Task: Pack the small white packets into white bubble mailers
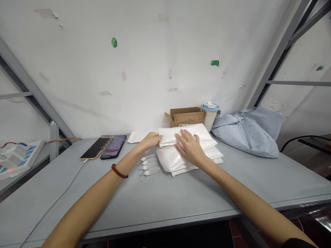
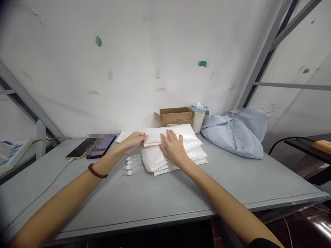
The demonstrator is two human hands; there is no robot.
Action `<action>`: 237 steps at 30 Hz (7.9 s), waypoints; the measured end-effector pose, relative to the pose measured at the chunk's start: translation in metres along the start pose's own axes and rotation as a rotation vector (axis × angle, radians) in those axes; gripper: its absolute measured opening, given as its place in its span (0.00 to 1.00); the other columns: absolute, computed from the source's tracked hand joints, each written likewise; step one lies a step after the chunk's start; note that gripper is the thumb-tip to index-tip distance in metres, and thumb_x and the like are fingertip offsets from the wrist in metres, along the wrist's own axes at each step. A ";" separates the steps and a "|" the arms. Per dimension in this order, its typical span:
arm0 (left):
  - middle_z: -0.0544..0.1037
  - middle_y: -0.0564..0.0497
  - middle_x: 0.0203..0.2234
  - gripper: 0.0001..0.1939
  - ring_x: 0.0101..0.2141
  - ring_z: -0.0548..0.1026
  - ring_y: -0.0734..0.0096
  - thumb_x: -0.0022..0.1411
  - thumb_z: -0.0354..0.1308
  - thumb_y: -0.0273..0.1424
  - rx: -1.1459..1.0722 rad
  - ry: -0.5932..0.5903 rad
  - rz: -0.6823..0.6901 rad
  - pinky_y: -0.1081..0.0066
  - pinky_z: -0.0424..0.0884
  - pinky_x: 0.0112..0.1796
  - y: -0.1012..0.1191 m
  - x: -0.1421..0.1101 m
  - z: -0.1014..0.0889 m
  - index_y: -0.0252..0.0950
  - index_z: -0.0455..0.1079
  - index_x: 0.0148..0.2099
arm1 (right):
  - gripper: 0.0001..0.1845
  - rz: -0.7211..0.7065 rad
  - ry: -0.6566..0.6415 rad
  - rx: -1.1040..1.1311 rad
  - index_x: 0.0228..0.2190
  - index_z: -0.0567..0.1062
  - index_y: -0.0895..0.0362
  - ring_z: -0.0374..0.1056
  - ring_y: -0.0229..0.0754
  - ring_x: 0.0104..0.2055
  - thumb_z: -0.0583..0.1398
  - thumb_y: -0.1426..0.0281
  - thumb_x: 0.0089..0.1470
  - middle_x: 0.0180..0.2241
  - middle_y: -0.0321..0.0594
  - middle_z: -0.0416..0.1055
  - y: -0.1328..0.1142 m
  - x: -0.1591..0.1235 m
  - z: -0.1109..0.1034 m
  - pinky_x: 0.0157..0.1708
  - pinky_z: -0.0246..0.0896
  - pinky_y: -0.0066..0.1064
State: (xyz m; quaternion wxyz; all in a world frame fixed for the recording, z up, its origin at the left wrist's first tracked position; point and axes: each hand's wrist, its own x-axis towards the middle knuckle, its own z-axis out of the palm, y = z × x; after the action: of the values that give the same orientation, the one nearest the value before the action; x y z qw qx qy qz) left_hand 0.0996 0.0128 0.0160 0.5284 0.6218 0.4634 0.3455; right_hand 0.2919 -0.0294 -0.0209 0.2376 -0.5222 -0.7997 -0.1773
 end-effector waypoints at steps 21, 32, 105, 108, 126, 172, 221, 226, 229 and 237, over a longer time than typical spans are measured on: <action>0.76 0.42 0.45 0.18 0.49 0.71 0.53 0.49 0.55 0.29 1.052 0.221 0.138 0.65 0.63 0.50 -0.058 0.045 -0.095 0.33 0.74 0.43 | 0.23 0.002 -0.013 0.065 0.55 0.62 0.58 0.48 0.54 0.62 0.48 0.63 0.61 0.59 0.58 0.54 0.002 0.000 0.004 0.52 0.48 0.56; 0.78 0.42 0.35 0.14 0.40 0.73 0.58 0.58 0.46 0.28 1.277 0.271 0.269 0.65 0.65 0.43 -0.059 0.040 -0.086 0.35 0.74 0.35 | 0.23 0.005 -0.017 0.057 0.55 0.62 0.58 0.48 0.55 0.62 0.47 0.63 0.61 0.59 0.58 0.55 0.002 0.000 0.004 0.51 0.49 0.57; 0.65 0.56 0.17 0.14 0.20 0.62 0.78 0.54 0.58 0.39 0.234 -0.007 0.191 0.76 0.57 0.22 -0.011 -0.065 -0.020 0.33 0.67 0.25 | 0.45 -0.304 0.088 -0.059 0.60 0.49 0.59 0.48 0.60 0.57 0.59 0.57 0.46 0.55 0.60 0.52 -0.017 -0.011 -0.013 0.53 0.40 0.58; 0.66 0.56 0.20 0.13 0.22 0.62 0.77 0.56 0.56 0.38 0.278 -0.057 0.270 0.75 0.59 0.24 -0.009 -0.068 -0.018 0.33 0.68 0.27 | 0.46 -0.332 0.037 -0.067 0.61 0.47 0.59 0.42 0.61 0.60 0.59 0.56 0.46 0.59 0.61 0.47 -0.017 -0.011 -0.014 0.53 0.38 0.60; 0.76 0.49 0.25 0.10 0.26 0.73 0.69 0.50 0.56 0.37 0.561 0.090 0.049 0.73 0.63 0.25 -0.011 -0.058 -0.062 0.35 0.71 0.27 | 0.27 -0.251 0.158 0.004 0.51 0.61 0.57 0.57 0.52 0.50 0.59 0.66 0.50 0.48 0.52 0.62 -0.009 -0.005 -0.011 0.51 0.45 0.48; 0.77 0.50 0.21 0.08 0.25 0.73 0.67 0.45 0.61 0.33 0.466 0.095 -0.010 0.72 0.66 0.24 0.001 -0.068 -0.063 0.34 0.73 0.29 | 0.24 -0.267 0.148 0.130 0.50 0.63 0.58 0.59 0.49 0.48 0.57 0.64 0.53 0.46 0.50 0.65 -0.011 -0.007 -0.006 0.46 0.51 0.41; 0.63 0.58 0.14 0.12 0.18 0.58 0.79 0.57 0.52 0.35 0.314 0.151 0.306 0.77 0.54 0.21 -0.017 -0.074 -0.006 0.34 0.71 0.27 | 0.22 -0.417 0.209 0.164 0.48 0.64 0.60 0.59 0.49 0.44 0.59 0.67 0.51 0.43 0.50 0.66 -0.015 -0.009 -0.003 0.43 0.53 0.41; 0.66 0.56 0.18 0.14 0.20 0.62 0.78 0.53 0.59 0.40 0.295 0.429 0.286 0.76 0.58 0.22 -0.016 -0.069 -0.023 0.34 0.65 0.25 | 0.21 -0.366 0.264 0.181 0.49 0.63 0.57 0.61 0.48 0.44 0.57 0.68 0.53 0.43 0.48 0.67 -0.013 -0.007 -0.006 0.43 0.53 0.41; 0.72 0.52 0.28 0.15 0.28 0.69 0.73 0.50 0.61 0.40 0.240 0.374 0.281 0.75 0.63 0.25 -0.019 -0.065 -0.022 0.34 0.66 0.33 | 0.22 -0.366 0.301 0.180 0.50 0.62 0.57 0.62 0.48 0.44 0.57 0.70 0.53 0.42 0.48 0.67 -0.012 -0.007 -0.007 0.43 0.53 0.41; 0.69 0.55 0.18 0.15 0.20 0.66 0.77 0.53 0.60 0.41 0.034 0.037 0.119 0.75 0.63 0.23 -0.014 -0.073 -0.008 0.33 0.67 0.26 | 0.29 -0.405 0.369 -0.001 0.56 0.57 0.62 0.56 0.53 0.58 0.54 0.74 0.53 0.54 0.58 0.62 -0.017 -0.010 -0.012 0.55 0.42 0.52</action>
State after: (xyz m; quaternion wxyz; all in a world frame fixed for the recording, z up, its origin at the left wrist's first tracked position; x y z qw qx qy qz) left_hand 0.0647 -0.0526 0.0079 0.4877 0.6506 0.4410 0.3799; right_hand 0.2818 -0.0498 -0.0174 0.3386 -0.3104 -0.8311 -0.3135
